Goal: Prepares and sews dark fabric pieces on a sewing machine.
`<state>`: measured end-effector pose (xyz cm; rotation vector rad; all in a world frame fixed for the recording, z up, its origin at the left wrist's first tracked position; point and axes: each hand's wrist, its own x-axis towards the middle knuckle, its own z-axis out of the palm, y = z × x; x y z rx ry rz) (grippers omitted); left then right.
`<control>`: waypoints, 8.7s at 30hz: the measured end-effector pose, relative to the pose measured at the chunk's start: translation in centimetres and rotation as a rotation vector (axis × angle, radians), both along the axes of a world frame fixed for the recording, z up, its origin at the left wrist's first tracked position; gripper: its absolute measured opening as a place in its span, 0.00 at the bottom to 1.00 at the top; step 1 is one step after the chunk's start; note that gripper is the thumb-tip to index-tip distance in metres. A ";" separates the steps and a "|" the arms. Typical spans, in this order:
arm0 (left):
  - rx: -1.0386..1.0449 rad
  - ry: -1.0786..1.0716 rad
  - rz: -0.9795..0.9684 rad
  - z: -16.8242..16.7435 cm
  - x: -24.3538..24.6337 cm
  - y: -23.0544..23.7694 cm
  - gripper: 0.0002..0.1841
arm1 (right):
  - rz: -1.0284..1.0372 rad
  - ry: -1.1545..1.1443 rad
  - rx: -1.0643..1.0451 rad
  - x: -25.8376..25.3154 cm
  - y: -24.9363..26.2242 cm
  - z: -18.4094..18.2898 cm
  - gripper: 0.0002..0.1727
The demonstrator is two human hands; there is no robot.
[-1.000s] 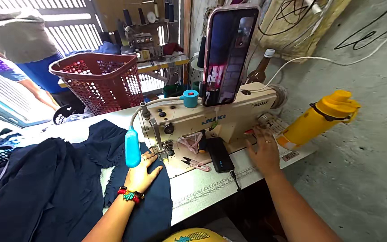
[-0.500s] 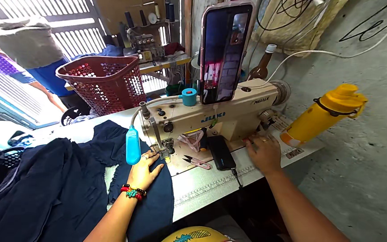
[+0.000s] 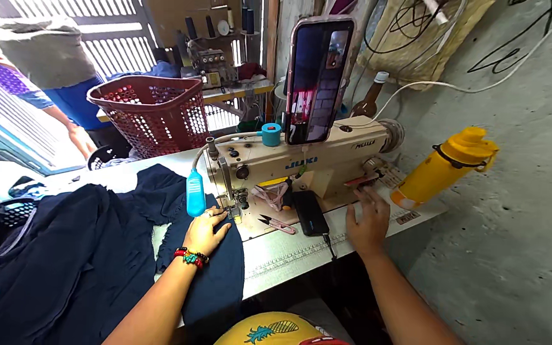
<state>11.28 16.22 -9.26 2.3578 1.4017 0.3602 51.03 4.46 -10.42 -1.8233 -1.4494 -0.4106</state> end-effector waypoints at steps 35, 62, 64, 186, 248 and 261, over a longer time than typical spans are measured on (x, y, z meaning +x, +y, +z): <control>-0.042 -0.986 0.304 4.0 -3.3 -14.4 0.10 | 0.998 1.039 -0.386 -23.5 0.3 6.8 0.08; 0.195 -0.964 0.114 4.5 -3.9 -15.1 0.11 | 1.103 0.898 -0.100 -22.2 -1.1 6.2 0.03; 0.247 -0.879 0.068 4.5 -4.4 -15.4 0.09 | 1.067 0.630 -0.028 -21.9 -1.7 5.9 0.06; -0.052 -0.033 0.253 0.3 0.9 -1.1 0.23 | 1.367 -0.003 -0.115 -22.8 -3.2 -0.3 0.10; 0.046 0.134 0.121 -0.5 -0.7 -5.0 0.44 | 0.098 -0.097 -0.204 -2.6 1.8 2.4 0.29; 0.063 0.124 0.160 -0.2 -0.8 -3.5 0.41 | 0.016 -0.151 -0.205 1.8 2.7 -1.2 0.41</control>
